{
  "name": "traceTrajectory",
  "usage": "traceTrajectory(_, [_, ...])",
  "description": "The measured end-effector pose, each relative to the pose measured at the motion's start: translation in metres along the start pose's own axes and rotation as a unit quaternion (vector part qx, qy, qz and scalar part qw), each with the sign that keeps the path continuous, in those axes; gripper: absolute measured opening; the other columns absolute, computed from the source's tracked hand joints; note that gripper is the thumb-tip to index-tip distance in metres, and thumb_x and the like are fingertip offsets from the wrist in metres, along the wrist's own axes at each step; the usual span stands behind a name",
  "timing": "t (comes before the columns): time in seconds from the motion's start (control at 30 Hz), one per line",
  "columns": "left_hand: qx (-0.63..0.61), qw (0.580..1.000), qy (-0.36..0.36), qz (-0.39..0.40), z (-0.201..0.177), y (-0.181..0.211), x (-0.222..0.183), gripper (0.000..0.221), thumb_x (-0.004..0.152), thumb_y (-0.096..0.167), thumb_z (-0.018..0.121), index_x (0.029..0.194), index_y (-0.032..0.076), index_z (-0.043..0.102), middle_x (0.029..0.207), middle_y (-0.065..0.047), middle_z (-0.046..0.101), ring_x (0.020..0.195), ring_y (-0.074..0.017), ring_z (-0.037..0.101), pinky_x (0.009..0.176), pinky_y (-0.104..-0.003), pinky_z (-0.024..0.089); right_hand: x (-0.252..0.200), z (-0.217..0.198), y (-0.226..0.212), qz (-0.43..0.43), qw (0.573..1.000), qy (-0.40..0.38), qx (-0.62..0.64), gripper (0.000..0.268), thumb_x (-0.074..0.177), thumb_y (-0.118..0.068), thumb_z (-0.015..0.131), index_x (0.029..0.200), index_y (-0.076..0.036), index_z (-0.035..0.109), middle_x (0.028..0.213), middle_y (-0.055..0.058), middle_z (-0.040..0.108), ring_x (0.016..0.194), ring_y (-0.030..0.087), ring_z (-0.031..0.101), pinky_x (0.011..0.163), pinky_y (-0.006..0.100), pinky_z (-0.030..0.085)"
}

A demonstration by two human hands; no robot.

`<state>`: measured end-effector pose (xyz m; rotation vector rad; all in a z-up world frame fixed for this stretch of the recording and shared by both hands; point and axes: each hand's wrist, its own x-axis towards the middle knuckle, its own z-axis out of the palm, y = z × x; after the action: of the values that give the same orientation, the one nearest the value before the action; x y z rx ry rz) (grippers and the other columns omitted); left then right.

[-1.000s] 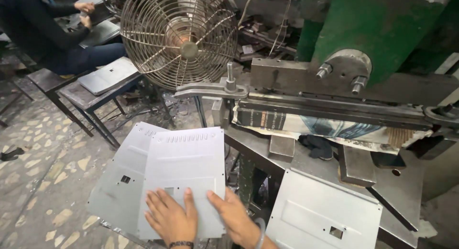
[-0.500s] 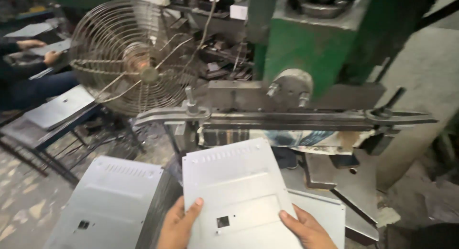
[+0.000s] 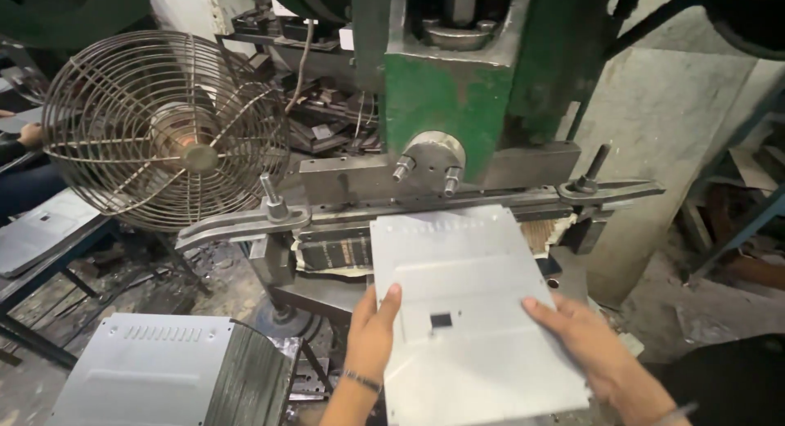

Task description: Picking up, inspecting, and stacking metal sheets near an industrial press machine.

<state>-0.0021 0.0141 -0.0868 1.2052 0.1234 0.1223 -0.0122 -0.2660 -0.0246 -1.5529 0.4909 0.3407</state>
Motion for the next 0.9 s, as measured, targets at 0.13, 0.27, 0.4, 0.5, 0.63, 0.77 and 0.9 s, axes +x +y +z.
traceTrajectory(0.13, [0.01,1.0,-0.01,-0.002,0.017,-0.001,0.035,0.044,0.098,0.027,0.059,0.131,-0.001,0.065,0.127,-0.008,0.071,0.116,-0.0163,0.063,0.101,-0.031,0.046,0.023,-0.011,-0.018,-0.056,0.997,-0.051,0.02,0.048,0.087,-0.031,0.07,0.121,0.002,0.07,0.1,0.014,0.078,0.077,0.021,0.072,0.07,0.037,0.058])
traceTrajectory(0.27, [0.049,0.998,0.019,-0.046,0.023,0.0,0.048,0.042,0.098,0.027,0.059,0.128,-0.001,0.067,0.124,-0.008,0.073,0.112,-0.0171,0.065,0.099,-0.031,0.048,0.051,-0.019,-0.016,-0.062,0.995,-0.08,0.012,0.046,0.089,-0.031,0.07,0.119,0.003,0.071,0.098,0.011,0.078,0.077,0.019,0.071,0.069,0.035,0.058])
traceTrajectory(0.4, [-0.012,0.999,0.001,-0.053,0.022,-0.006,0.047,0.04,0.098,0.025,0.058,0.129,0.0,0.066,0.124,-0.008,0.073,0.111,-0.0175,0.065,0.097,-0.031,0.049,0.056,-0.018,-0.01,-0.041,0.996,-0.084,0.008,0.044,0.088,-0.031,0.07,0.119,0.001,0.072,0.098,0.011,0.078,0.076,0.019,0.071,0.068,0.036,0.058])
traceTrajectory(0.5, [-0.03,0.998,0.004,-0.054,0.026,-0.007,0.049,0.04,0.098,0.024,0.057,0.129,0.0,0.065,0.122,-0.009,0.072,0.11,-0.0193,0.066,0.096,-0.032,0.05,0.053,-0.019,-0.014,-0.043,0.997,-0.072,-0.002,0.044,0.09,-0.031,0.07,0.119,0.003,0.071,0.098,0.011,0.077,0.076,0.019,0.071,0.068,0.036,0.058])
traceTrajectory(0.63, [0.028,0.999,0.011,-0.025,0.037,-0.018,0.052,0.045,0.098,0.028,0.059,0.132,-0.001,0.063,0.127,-0.01,0.071,0.115,-0.0193,0.063,0.101,-0.032,0.046,0.047,-0.027,-0.021,-0.053,0.998,-0.045,-0.009,0.044,0.089,-0.031,0.071,0.119,0.001,0.071,0.099,0.012,0.078,0.077,0.019,0.072,0.069,0.035,0.058])
traceTrajectory(0.77, [0.035,0.998,0.012,-0.05,0.045,-0.004,0.042,0.05,0.096,0.032,0.058,0.135,0.0,0.061,0.132,-0.009,0.069,0.12,-0.0194,0.062,0.104,-0.033,0.044,0.046,-0.03,-0.025,-0.042,0.999,-0.034,-0.009,0.045,0.088,-0.031,0.072,0.12,0.002,0.07,0.098,0.013,0.076,0.077,0.021,0.07,0.069,0.037,0.058])
traceTrajectory(0.9, [0.048,0.993,0.039,-0.103,0.019,0.003,0.048,0.051,0.096,0.032,0.059,0.135,0.0,0.061,0.13,-0.011,0.071,0.118,-0.0211,0.065,0.103,-0.033,0.047,0.04,-0.006,-0.024,-0.026,0.999,-0.037,-0.014,0.044,0.089,-0.03,0.07,0.119,0.002,0.069,0.098,0.015,0.077,0.079,0.024,0.073,0.07,0.039,0.06])
